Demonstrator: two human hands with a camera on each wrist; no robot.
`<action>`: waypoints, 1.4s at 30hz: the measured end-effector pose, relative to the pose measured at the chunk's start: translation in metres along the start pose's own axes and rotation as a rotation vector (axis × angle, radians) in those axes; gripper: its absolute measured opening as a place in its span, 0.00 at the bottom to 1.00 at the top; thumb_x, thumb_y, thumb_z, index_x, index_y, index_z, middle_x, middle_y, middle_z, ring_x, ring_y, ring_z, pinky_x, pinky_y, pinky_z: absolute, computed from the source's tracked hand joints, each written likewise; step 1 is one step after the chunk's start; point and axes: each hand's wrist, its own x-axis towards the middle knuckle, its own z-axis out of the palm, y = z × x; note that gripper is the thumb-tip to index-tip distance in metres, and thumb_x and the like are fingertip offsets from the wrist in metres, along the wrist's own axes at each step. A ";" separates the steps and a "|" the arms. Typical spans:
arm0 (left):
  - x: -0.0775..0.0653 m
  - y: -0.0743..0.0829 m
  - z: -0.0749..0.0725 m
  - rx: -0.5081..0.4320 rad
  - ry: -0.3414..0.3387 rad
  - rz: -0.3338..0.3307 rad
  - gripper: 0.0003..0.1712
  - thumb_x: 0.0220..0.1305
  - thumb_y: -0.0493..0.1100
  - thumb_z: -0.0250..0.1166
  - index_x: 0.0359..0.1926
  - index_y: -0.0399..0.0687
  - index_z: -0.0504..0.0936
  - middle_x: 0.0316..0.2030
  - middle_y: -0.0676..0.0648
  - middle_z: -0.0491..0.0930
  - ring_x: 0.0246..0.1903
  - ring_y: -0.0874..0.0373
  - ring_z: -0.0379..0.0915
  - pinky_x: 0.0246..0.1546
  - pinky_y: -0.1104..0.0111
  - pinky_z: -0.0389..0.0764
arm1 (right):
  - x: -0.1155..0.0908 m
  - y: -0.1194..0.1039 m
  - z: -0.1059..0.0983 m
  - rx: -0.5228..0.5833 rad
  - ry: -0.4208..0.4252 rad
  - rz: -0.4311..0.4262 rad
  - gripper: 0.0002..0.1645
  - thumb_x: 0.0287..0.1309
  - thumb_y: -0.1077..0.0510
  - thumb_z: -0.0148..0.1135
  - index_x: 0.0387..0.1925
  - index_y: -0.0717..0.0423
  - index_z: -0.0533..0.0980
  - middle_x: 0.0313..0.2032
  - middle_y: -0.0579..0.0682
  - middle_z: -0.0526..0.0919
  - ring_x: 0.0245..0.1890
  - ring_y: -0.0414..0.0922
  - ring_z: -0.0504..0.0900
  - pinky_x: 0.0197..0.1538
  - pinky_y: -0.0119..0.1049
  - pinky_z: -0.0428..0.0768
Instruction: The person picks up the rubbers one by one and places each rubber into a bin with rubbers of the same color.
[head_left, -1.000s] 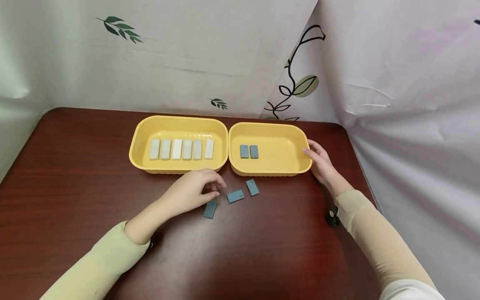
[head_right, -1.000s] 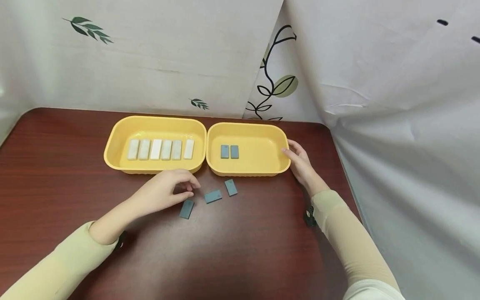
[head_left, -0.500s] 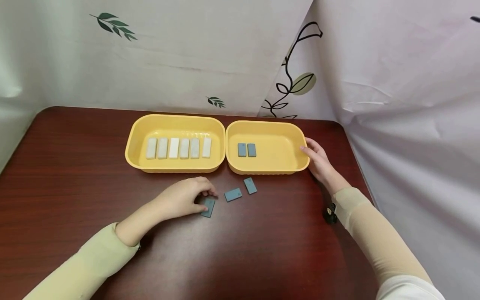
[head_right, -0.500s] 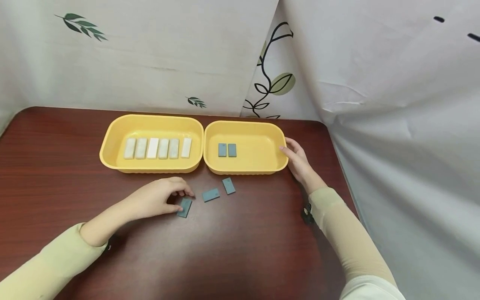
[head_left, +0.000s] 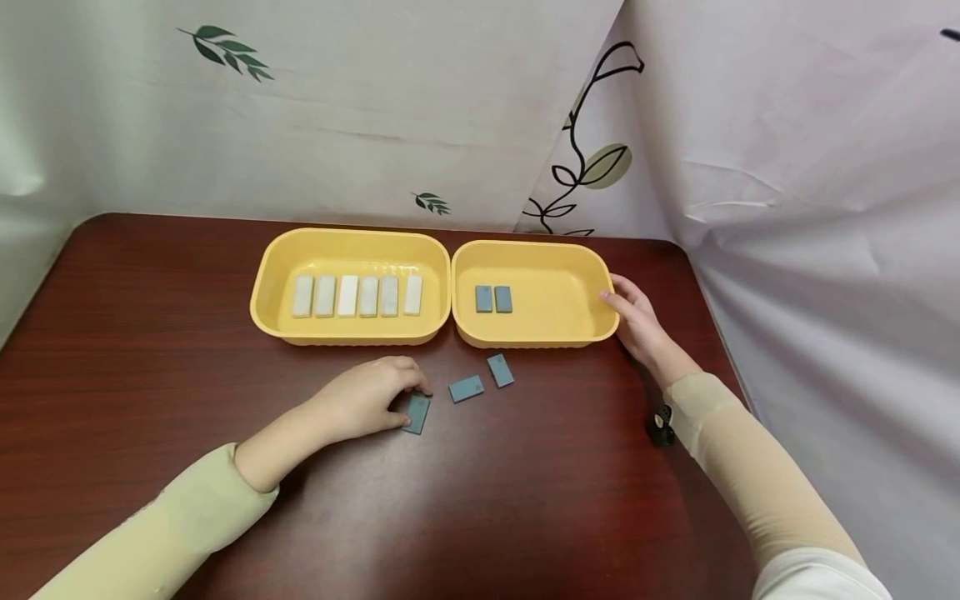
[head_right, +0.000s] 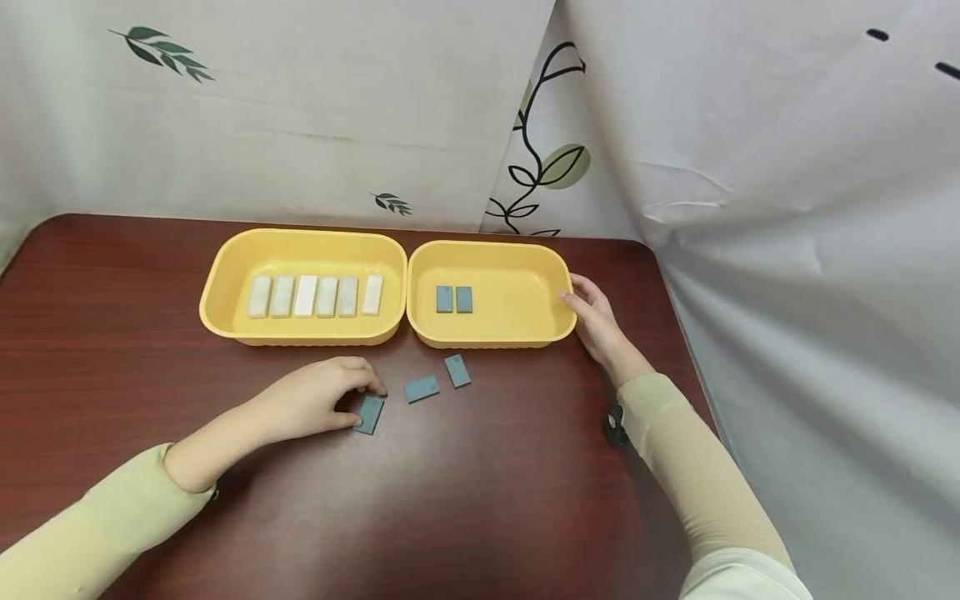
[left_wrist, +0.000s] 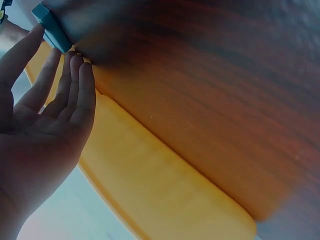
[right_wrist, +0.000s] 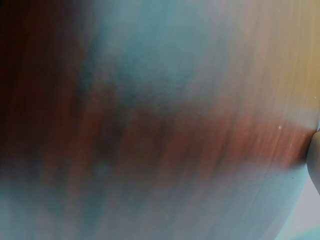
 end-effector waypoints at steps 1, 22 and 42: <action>0.000 0.000 0.000 0.005 -0.002 0.001 0.20 0.54 0.37 0.83 0.48 0.50 0.89 0.46 0.52 0.85 0.48 0.56 0.82 0.53 0.57 0.85 | 0.000 0.000 0.000 -0.001 0.001 0.000 0.14 0.79 0.66 0.49 0.58 0.51 0.72 0.46 0.43 0.84 0.43 0.37 0.86 0.45 0.27 0.86; -0.002 -0.001 0.000 0.003 0.007 0.014 0.19 0.54 0.35 0.83 0.45 0.48 0.87 0.44 0.52 0.84 0.47 0.55 0.81 0.53 0.56 0.84 | 0.000 0.000 0.000 0.003 0.004 -0.003 0.14 0.79 0.66 0.49 0.58 0.50 0.72 0.45 0.43 0.84 0.43 0.36 0.87 0.45 0.27 0.86; -0.003 0.005 0.001 -0.135 0.065 0.088 0.13 0.59 0.34 0.79 0.39 0.54 0.86 0.36 0.57 0.82 0.34 0.67 0.75 0.36 0.72 0.80 | -0.001 0.000 0.000 0.021 0.000 -0.025 0.15 0.79 0.68 0.49 0.56 0.48 0.74 0.45 0.42 0.85 0.43 0.36 0.87 0.44 0.27 0.86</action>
